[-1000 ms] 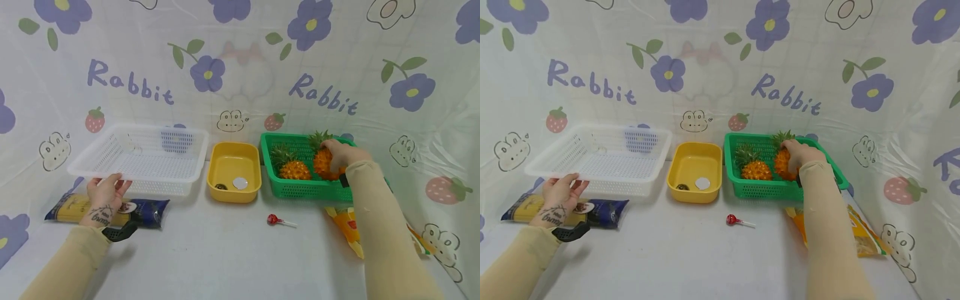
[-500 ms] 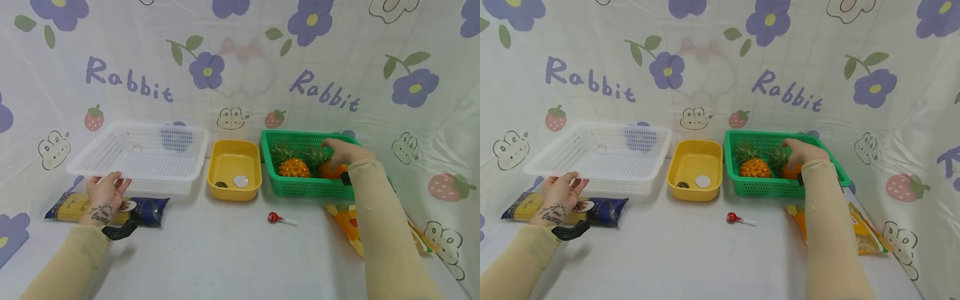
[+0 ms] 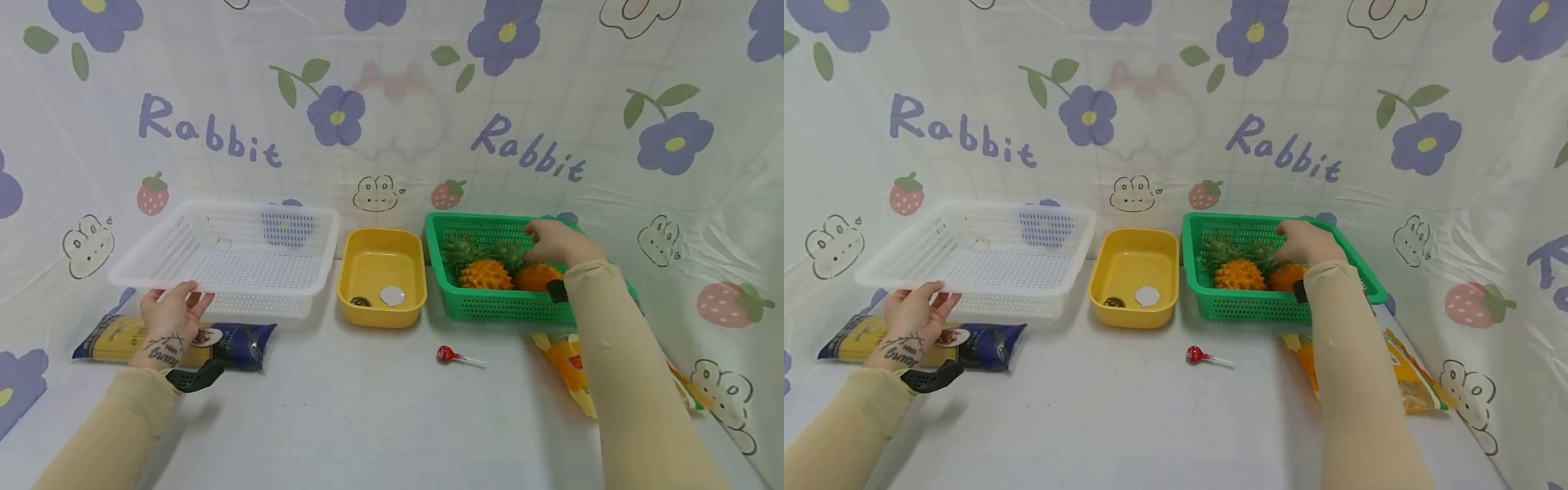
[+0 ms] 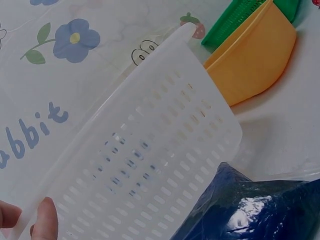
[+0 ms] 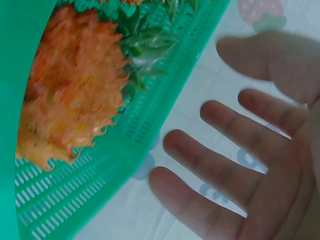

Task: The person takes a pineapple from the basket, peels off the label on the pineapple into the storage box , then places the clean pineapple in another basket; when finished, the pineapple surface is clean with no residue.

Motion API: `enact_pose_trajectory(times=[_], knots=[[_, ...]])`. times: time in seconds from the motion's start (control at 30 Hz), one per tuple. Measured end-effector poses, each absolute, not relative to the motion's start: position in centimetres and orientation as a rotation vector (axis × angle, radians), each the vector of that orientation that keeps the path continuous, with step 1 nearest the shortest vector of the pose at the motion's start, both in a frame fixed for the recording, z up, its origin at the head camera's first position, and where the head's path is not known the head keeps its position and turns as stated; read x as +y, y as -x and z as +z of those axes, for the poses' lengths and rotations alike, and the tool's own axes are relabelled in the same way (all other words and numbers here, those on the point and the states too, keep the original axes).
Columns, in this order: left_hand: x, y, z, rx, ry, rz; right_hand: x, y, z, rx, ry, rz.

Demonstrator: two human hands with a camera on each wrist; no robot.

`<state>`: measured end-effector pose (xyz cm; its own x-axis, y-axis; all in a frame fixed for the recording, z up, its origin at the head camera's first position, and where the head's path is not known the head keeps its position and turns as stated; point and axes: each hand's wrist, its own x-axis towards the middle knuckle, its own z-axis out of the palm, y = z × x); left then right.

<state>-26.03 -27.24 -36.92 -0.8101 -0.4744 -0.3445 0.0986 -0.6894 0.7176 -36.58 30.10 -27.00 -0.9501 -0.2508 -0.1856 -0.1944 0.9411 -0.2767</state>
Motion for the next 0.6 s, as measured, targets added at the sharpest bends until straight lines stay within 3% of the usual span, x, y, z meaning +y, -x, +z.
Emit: enact_pose_trajectory(times=[0.4,0.6], knots=[[-27.6,27.0,-37.6,-1.032,-0.737,-2.571,30.3,36.7,-27.1,2.980,0.250,-0.343],[-28.4,26.6,-36.4,-1.063,-0.971,-2.433,30.4,36.9,-27.0,2.999,0.260,-0.318]])
